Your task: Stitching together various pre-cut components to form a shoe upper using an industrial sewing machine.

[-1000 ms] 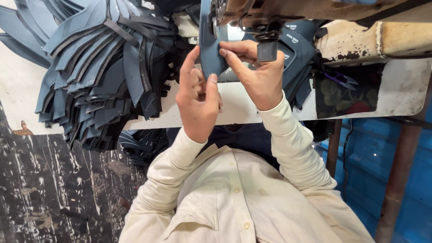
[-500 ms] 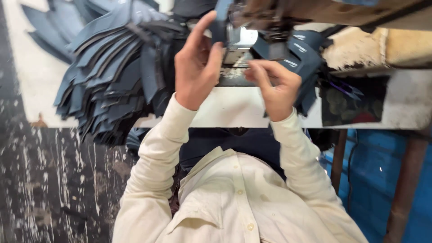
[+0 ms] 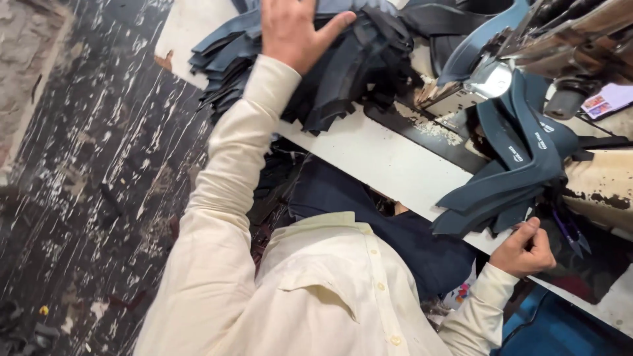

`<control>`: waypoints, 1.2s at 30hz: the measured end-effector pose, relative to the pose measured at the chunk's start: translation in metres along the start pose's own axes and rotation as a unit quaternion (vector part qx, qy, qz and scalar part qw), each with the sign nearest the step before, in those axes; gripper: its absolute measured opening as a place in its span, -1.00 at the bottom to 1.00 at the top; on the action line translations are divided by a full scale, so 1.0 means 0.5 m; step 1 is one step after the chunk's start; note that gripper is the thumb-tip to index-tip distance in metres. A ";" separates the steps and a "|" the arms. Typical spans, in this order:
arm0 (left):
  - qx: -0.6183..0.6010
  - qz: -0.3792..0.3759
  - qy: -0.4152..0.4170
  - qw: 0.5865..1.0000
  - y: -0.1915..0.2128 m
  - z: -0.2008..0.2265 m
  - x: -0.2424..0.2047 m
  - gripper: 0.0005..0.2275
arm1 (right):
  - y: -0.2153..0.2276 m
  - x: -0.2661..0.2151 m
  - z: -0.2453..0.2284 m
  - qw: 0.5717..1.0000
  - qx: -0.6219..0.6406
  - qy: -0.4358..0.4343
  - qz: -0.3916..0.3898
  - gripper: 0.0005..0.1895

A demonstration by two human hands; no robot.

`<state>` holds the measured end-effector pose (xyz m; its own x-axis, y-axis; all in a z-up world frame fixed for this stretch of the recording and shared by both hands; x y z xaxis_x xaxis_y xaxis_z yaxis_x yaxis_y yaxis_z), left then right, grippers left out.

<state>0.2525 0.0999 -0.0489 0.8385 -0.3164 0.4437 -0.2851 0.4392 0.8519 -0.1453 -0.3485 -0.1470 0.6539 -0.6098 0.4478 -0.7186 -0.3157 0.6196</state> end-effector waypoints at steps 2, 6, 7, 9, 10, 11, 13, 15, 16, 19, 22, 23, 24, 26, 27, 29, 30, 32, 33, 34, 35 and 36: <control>0.088 0.036 -0.011 0.995 0.018 0.055 -0.034 -0.32 | 0.000 0.003 -0.001 0.999 -0.015 -0.039 -0.009 -0.44; 0.094 -0.087 0.075 0.989 0.042 0.142 -0.058 -0.14 | 0.005 0.000 0.017 0.999 0.017 -0.042 -0.004 -0.47; 0.108 -0.069 0.067 0.989 0.029 0.160 -0.070 -0.01 | 0.005 -0.001 0.017 0.999 0.009 -0.049 -0.012 -0.46; 0.130 -0.045 0.062 0.989 0.005 0.191 -0.080 0.14 | 0.002 -0.005 0.031 0.998 0.012 -0.053 -0.021 -0.45; 0.155 0.006 0.040 0.987 0.013 0.212 -0.084 0.18 | -0.004 -0.007 0.044 0.998 0.022 -0.051 -0.020 -0.46; 0.181 0.057 0.017 0.982 0.022 0.233 -0.089 0.26 | -0.009 -0.010 0.055 0.998 0.034 -0.049 -0.020 -0.46; 0.200 0.049 0.030 0.978 -0.001 0.218 -0.096 0.24 | -0.014 -0.019 0.097 0.999 0.040 -0.013 -0.013 -0.52; 0.214 0.041 0.038 0.975 -0.004 0.182 -0.100 0.27 | -0.021 -0.029 0.109 0.999 0.044 0.017 0.000 -0.57; 0.194 0.029 0.027 0.980 -0.007 0.167 -0.107 0.25 | -0.018 -0.035 0.110 0.999 0.034 0.022 -0.008 -0.56; 0.162 0.004 0.027 0.986 0.002 0.117 -0.123 0.24 | -0.040 -0.050 0.165 0.999 0.038 0.000 -0.027 -0.56; 0.143 0.000 0.041 0.989 0.047 0.085 -0.137 0.26 | -0.054 -0.057 0.210 0.999 0.010 -0.042 -0.029 -0.54; 0.142 0.009 0.048 0.989 0.065 0.079 -0.141 0.27 | -0.051 -0.057 0.222 0.998 -0.026 -0.055 -0.022 -0.51; 0.137 0.007 0.045 0.990 0.069 0.077 -0.142 0.27 | -0.047 -0.049 0.206 0.998 -0.031 -0.058 -0.020 -0.51; 0.143 -0.006 0.044 0.989 0.070 0.069 -0.147 0.28 | -0.038 -0.038 0.162 0.999 0.000 -0.027 -0.020 -0.56; 0.138 -0.010 0.040 0.990 0.087 0.061 -0.133 0.28 | -0.050 -0.030 0.147 0.999 -0.006 -0.032 -0.018 -0.56; 0.104 -0.094 0.056 0.989 0.069 0.057 -0.120 0.18 | -0.023 -0.022 0.111 1.000 0.000 0.029 0.000 -0.58; 0.090 -0.104 0.049 0.989 0.063 0.033 -0.111 0.18 | -0.018 -0.022 0.101 1.000 -0.018 0.021 0.002 -0.58; -0.019 -0.139 0.067 0.988 0.038 -0.028 -0.090 -0.26 | -0.026 -0.015 0.100 0.999 0.018 -0.044 -0.014 -0.44; -0.030 -0.147 0.060 0.987 0.026 -0.043 -0.101 -0.26 | -0.005 -0.018 0.090 0.999 0.004 -0.050 -0.010 -0.44; -0.043 -0.088 0.022 0.995 0.045 -0.056 -0.094 -0.36 | -0.004 -0.015 0.061 0.999 0.046 -0.013 -0.014 -0.53; -0.056 -0.029 -0.016 0.998 0.066 -0.071 -0.089 -0.45 | -0.002 -0.012 0.030 0.996 0.089 0.024 -0.019 -0.61; -0.062 -0.032 -0.021 0.997 0.093 -0.051 -0.087 -0.45 | -0.001 -0.011 0.041 0.996 0.083 0.020 -0.015 -0.61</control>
<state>0.2148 0.1552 -0.0357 0.8321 -0.3808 0.4033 -0.1703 0.5166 0.8391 -0.1536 -0.3599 -0.1629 0.6828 -0.5697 0.4573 -0.7250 -0.4515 0.5200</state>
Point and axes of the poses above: each hand's wrist, its own x-axis towards the middle knuckle, its own y-axis out of the back of the hand, z = x × y, the point moved 9 cm from there along x, towards the middle knuckle, and after that the axes turned 4 degrees about -y, right-handed, at the moved point
